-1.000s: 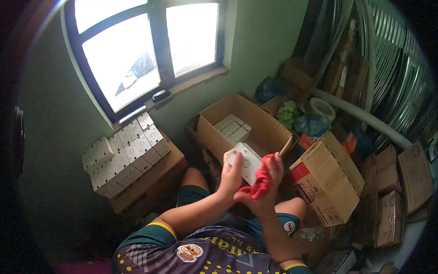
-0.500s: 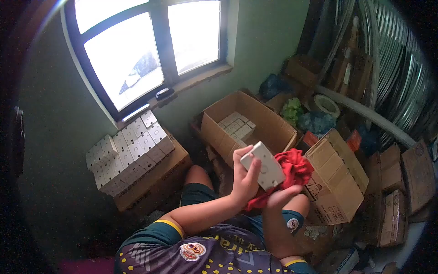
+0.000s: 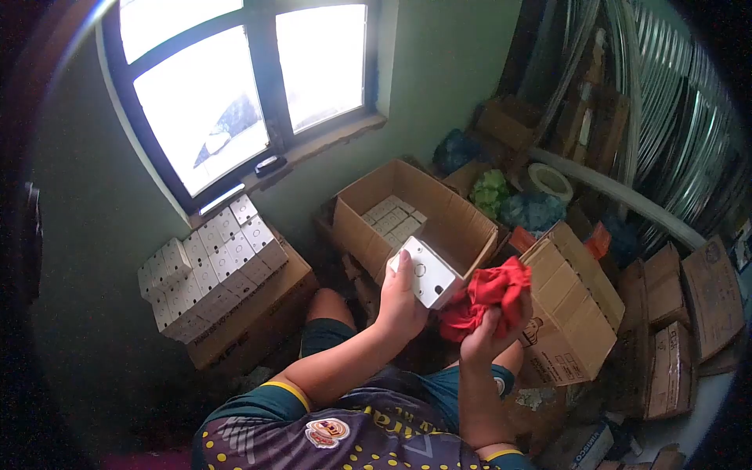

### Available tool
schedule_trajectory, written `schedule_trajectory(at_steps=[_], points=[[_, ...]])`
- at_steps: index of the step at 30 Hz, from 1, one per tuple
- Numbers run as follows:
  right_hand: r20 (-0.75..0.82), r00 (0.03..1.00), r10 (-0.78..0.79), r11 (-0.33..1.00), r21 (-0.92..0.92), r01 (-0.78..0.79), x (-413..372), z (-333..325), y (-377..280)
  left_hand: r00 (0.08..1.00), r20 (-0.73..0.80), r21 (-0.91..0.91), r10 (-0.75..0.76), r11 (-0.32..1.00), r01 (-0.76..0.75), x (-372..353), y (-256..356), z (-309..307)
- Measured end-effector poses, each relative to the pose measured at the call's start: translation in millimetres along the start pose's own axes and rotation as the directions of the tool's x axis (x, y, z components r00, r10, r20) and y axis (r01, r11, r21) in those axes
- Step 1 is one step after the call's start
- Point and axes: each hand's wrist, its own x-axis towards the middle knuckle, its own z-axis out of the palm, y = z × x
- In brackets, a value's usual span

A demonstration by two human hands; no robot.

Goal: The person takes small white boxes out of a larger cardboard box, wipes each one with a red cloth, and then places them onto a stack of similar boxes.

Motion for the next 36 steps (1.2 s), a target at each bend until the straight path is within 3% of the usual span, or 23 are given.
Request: schedule_trajectory(at_steps=[2,3,4,5,9,13,16,17,19,20,22,24,29,31,34,36], points=[[0.168,0.984,0.053,0.981,0.175,-0.083,-13.0,8.5,1.0,0.998,-0.046,0.043,0.042,0.998,-0.040,0.6,-6.5,-1.4],[0.341,0.938,-0.054,0.993,-0.082,0.086,-20.7,-3.4,16.5,0.997,0.013,0.274,0.079,0.958,-0.079,-10.6,-11.3,-4.4],[0.349,0.925,-0.152,0.937,-0.247,0.247,-12.8,6.5,-2.7,0.981,0.054,0.312,0.184,0.930,-0.192,-23.1,-15.5,4.5],[0.353,0.902,-0.248,0.828,-0.406,0.387,-4.9,16.3,-21.9,0.976,0.118,0.332,0.183,0.919,-0.212,-27.2,-17.2,1.1],[0.326,0.930,-0.170,0.898,-0.337,0.283,4.8,8.2,-18.8,0.963,0.224,0.310,0.152,0.925,-0.219,-35.2,-9.9,10.1],[0.238,0.956,0.172,0.978,-0.160,-0.136,26.8,7.8,-25.1,0.971,0.234,0.344,0.057,0.929,-0.137,-36.2,-9.7,-1.7],[-0.023,0.983,0.180,0.981,-0.065,-0.181,23.0,6.9,-2.2,0.953,0.268,0.357,0.139,0.905,-0.232,-42.6,-14.0,-5.2],[-0.067,0.981,0.180,0.983,0.046,-0.177,17.6,20.6,-17.8,0.952,0.261,0.362,0.160,0.898,-0.251,-41.3,-13.4,-4.4],[-0.017,0.966,0.259,0.966,0.008,-0.259,-13.3,27.2,-15.7,0.947,0.246,0.371,0.207,0.883,-0.289,-39.1,-10.4,-3.8],[0.012,0.976,0.217,0.975,-0.054,-0.216,-26.1,31.9,-14.9,0.961,0.214,0.354,0.173,0.903,-0.242,-35.3,-6.1,-2.6],[0.120,0.982,-0.147,0.957,-0.234,0.172,-27.6,36.2,-14.5,0.983,0.152,0.319,0.098,0.937,-0.143,-25.3,2.9,1.8],[0.132,0.967,-0.216,0.938,-0.248,0.243,-15.7,38.2,-15.2,0.969,0.190,0.372,0.160,0.901,-0.222,-21.8,-4.8,0.7],[0.304,0.953,0.007,0.962,-0.263,0.077,19.5,19.1,-18.2,0.928,0.265,0.472,0.262,0.804,-0.362,-27.9,-9.7,-0.3],[0.348,0.937,0.025,0.960,-0.271,0.075,32.4,22.1,-22.6,0.996,0.089,0.270,0.023,0.962,-0.047,-31.6,-2.5,1.2],[0.315,0.905,0.286,0.951,-0.210,-0.227,41.9,20.4,-18.1,0.994,0.104,0.343,0.041,0.937,-0.074,-32.3,-6.3,-5.1],[0.285,0.821,0.495,0.869,-0.132,-0.477,52.6,12.2,-3.0,0.985,0.146,0.435,0.092,0.888,-0.147,-35.9,-17.0,-12.6]])
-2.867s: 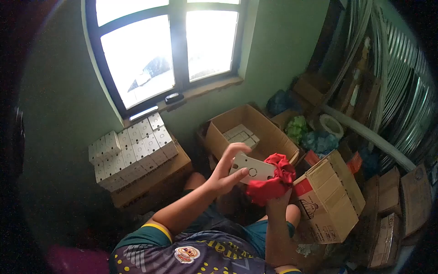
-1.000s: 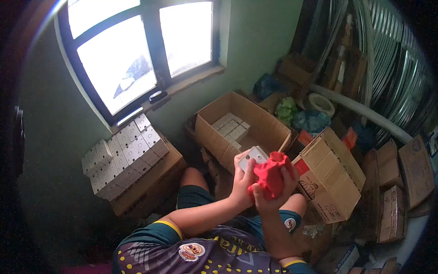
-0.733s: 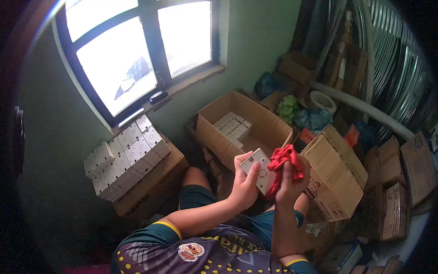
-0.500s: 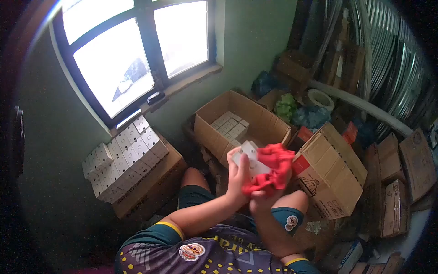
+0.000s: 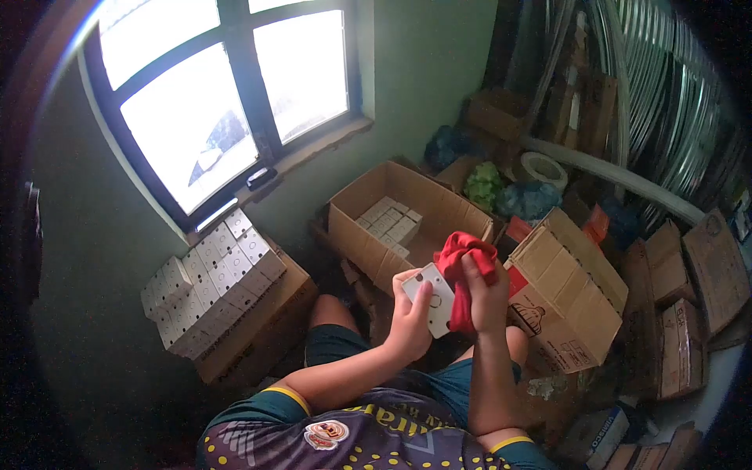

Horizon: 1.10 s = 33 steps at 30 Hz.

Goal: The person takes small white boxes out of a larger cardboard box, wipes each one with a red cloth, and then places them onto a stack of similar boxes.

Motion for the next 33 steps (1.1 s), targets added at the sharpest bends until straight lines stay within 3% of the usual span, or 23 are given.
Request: schedule_trajectory(at_steps=[2,4,5,6,7,8,9,13,14,16,17,20,21,22,24,28,29,30,32,33], points=[[-0.127,0.990,-0.054,0.993,0.100,0.067,-2.6,4.5,8.3,1.000,-0.025,0.007,0.017,1.000,-0.016,-0.9,-4.9,-0.5],[-0.387,0.922,0.008,0.946,0.303,0.119,-24.3,21.8,14.8,0.996,-0.086,-0.089,-0.008,0.996,0.001,8.9,-5.1,0.3],[-0.438,0.897,-0.062,0.946,0.261,0.193,-33.3,34.8,27.4,0.992,-0.124,-0.104,-0.036,0.994,0.023,14.9,-6.8,0.6],[-0.320,0.947,-0.016,0.992,0.114,0.055,-49.8,37.5,32.9,0.983,-0.182,-0.149,-0.024,0.989,-0.004,23.3,-12.0,1.8],[-0.242,0.922,-0.302,0.945,-0.200,0.257,-55.5,43.1,32.0,0.988,-0.155,-0.123,-0.021,0.992,0.002,30.1,-7.0,1.4],[-0.082,0.838,-0.539,0.762,-0.471,0.444,-58.1,45.4,30.4,0.992,-0.125,-0.097,-0.017,0.995,0.005,34.7,-1.7,-1.1],[-0.079,0.862,-0.500,0.827,-0.338,0.449,-55.0,42.5,38.5,0.995,-0.094,-0.105,-0.015,0.994,0.005,35.5,0.6,-1.0],[-0.110,0.819,-0.563,0.756,-0.469,0.457,-41.2,26.1,25.2,0.997,-0.021,-0.227,-0.069,0.972,0.063,25.2,-5.6,12.6],[-0.122,0.849,-0.513,0.811,-0.391,0.434,-36.8,22.2,23.7,1.000,0.018,-0.220,-0.020,0.975,0.024,26.5,-6.5,12.1],[-0.131,0.904,-0.406,0.899,-0.233,0.370,-29.3,13.9,21.5,0.997,0.054,-0.024,0.049,0.999,-0.047,25.4,-5.5,7.3],[-0.184,0.895,-0.406,0.908,-0.186,0.374,-25.3,13.3,20.6,0.997,0.067,-0.033,0.028,0.999,-0.026,24.4,-4.5,5.8],[-0.040,0.988,-0.151,0.988,0.013,0.151,-23.3,2.8,5.1,0.990,0.138,-0.008,-0.010,1.000,0.011,20.0,-3.4,-3.8],[0.123,0.991,-0.042,0.999,0.039,0.038,-22.8,-4.4,-1.1,0.983,0.184,0.029,-0.002,1.000,-0.003,21.5,-6.5,-13.7],[0.337,0.940,-0.061,0.992,-0.080,0.093,-16.4,-10.8,-6.2,0.973,0.230,0.062,0.007,0.998,-0.022,21.2,-8.5,-19.2],[0.500,0.844,-0.196,0.948,-0.124,0.294,-5.5,-10.9,-13.7,0.924,0.370,0.211,0.095,0.960,-0.183,10.6,-14.3,-25.2],[0.332,0.938,-0.103,0.995,0.029,0.099,-7.6,-4.7,3.0,0.897,0.416,0.240,-0.147,0.970,0.047,4.0,2.5,-21.9],[0.299,0.951,-0.079,0.995,0.087,0.056,-11.0,-0.1,5.1,0.875,0.453,0.277,-0.174,0.960,0.048,9.8,1.9,-29.1],[0.269,0.962,-0.053,0.989,0.145,0.014,-13.9,2.6,8.2,0.908,0.420,0.301,0.011,0.942,-0.150,11.7,3.0,-28.5],[0.304,0.953,0.013,0.985,0.163,-0.065,-30.1,10.6,20.8,0.944,0.255,0.143,0.207,0.958,-0.249,25.6,11.1,-25.9],[0.328,0.942,0.070,0.989,0.102,-0.108,-41.5,8.8,29.7,0.968,0.189,0.070,0.167,0.981,-0.183,33.4,20.1,-31.5]])
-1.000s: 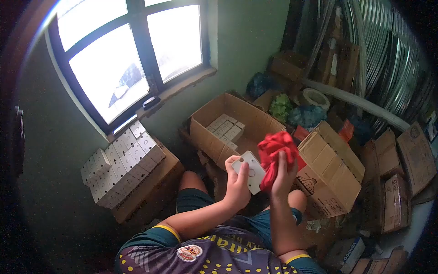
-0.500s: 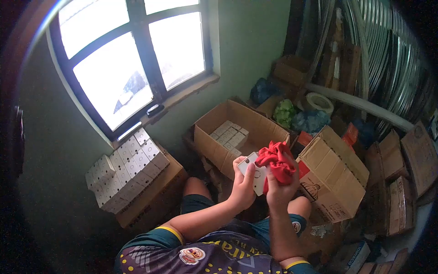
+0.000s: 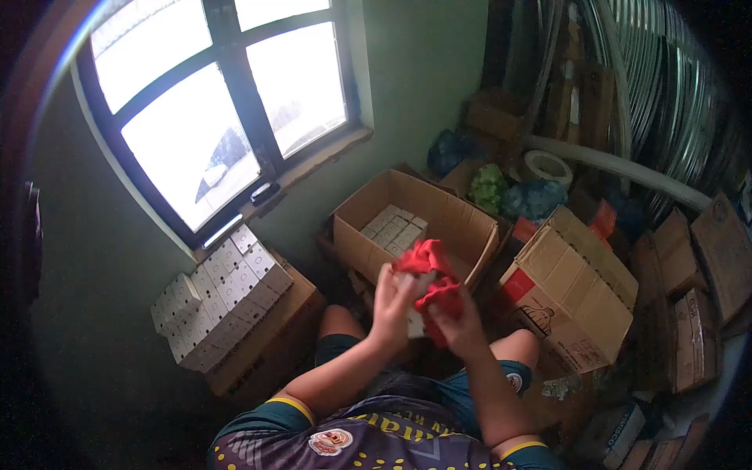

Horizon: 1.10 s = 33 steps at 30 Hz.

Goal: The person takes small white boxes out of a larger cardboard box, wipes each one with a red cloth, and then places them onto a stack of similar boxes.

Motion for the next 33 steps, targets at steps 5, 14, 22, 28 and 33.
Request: schedule_trajectory(at_steps=[5,14,22,28,33], points=[[-0.101,0.979,-0.178,0.979,-0.121,0.166,-12.3,12.9,12.2,0.973,0.170,0.266,-0.157,0.958,0.108,8.7,25.4,-2.4],[-0.227,0.968,-0.106,0.992,0.038,0.117,-12.4,2.1,8.7,0.964,0.253,0.271,0.087,0.950,-0.157,-0.4,11.0,10.8],[-0.347,0.936,-0.064,0.988,0.109,0.108,-12.0,-6.2,2.8,0.820,0.441,0.581,-0.364,0.813,0.049,-2.5,31.8,8.3],[0.010,0.995,-0.097,0.984,-0.150,0.098,-17.2,-23.2,-4.4,0.801,0.512,0.551,-0.311,0.834,-0.028,1.0,22.7,-18.8],[-0.195,0.974,-0.115,0.983,-0.162,0.084,-14.9,-24.5,-12.6,0.908,0.301,0.037,-0.292,0.955,0.294,-19.3,-25.9,-36.1]])
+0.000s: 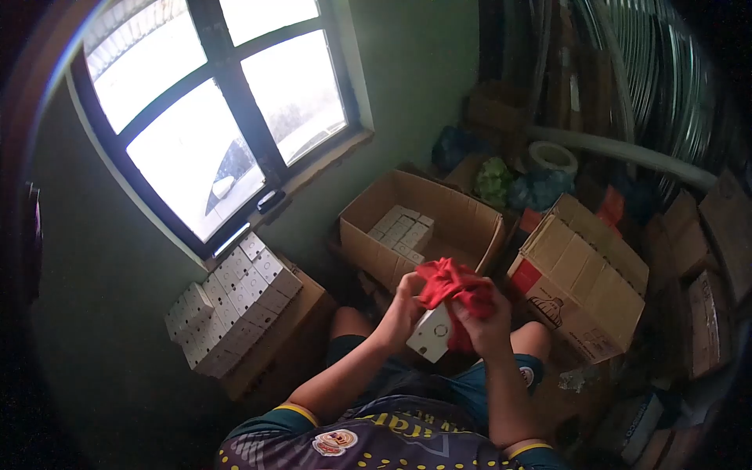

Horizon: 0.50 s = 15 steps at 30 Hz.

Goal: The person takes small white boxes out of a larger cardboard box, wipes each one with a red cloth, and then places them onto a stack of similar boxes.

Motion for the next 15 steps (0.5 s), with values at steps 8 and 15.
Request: schedule_trajectory(at_steps=[8,15], points=[[-0.517,0.856,-0.016,0.927,0.313,0.206,9.7,10.9,16.0,0.978,-0.167,-0.199,0.125,0.967,-0.158,-22.9,-1.8,54.0],[-0.300,0.857,-0.419,0.902,-0.245,0.355,-23.4,42.2,37.4,0.843,-0.455,-0.177,0.288,0.898,-0.402,18.3,31.4,66.5]])
